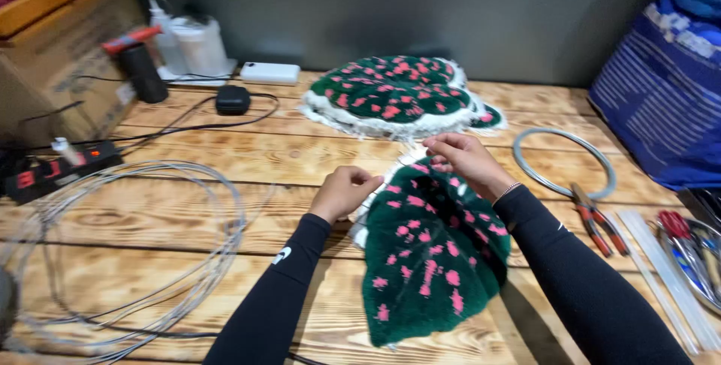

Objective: The person creates a decorative leaf-shaped item by gluing and trimming fabrics and wire.

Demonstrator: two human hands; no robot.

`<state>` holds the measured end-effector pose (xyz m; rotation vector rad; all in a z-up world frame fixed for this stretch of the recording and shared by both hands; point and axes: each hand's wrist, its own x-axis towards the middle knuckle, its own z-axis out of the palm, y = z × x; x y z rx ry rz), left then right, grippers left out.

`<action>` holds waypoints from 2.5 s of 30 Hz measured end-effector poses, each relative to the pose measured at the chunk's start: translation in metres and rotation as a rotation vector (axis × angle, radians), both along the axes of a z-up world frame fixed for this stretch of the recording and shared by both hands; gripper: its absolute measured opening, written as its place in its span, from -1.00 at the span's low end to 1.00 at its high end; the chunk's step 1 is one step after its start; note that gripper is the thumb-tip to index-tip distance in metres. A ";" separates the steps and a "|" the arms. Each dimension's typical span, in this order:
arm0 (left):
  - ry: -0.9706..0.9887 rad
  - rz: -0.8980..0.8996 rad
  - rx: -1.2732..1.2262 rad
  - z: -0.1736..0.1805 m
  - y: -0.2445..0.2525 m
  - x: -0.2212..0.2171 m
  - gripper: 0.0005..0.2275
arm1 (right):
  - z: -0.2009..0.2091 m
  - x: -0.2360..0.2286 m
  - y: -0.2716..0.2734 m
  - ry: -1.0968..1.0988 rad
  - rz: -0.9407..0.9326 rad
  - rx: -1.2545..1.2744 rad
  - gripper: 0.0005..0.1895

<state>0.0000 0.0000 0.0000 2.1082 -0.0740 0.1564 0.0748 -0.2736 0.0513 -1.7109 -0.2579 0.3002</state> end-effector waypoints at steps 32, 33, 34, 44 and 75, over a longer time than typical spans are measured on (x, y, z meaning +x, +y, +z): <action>0.392 -0.238 -0.181 0.014 -0.020 0.038 -0.68 | -0.046 -0.014 -0.161 0.466 -0.467 0.292 -0.71; 0.341 -0.292 -0.287 0.024 -0.019 0.036 -0.74 | -0.046 -0.013 -0.162 0.456 -0.441 0.294 -0.73; 0.342 -0.292 -0.287 0.038 -0.018 0.035 -0.74 | -0.041 -0.012 -0.161 0.456 -0.441 0.294 -0.73; 0.009 -0.278 -0.091 0.107 0.006 0.029 -0.82 | 0.013 -0.061 -0.110 0.197 -0.298 0.374 -0.69; -0.816 -0.526 0.657 0.027 -0.108 -0.131 -0.85 | -0.007 -0.070 -0.160 0.436 -0.236 -0.002 -0.23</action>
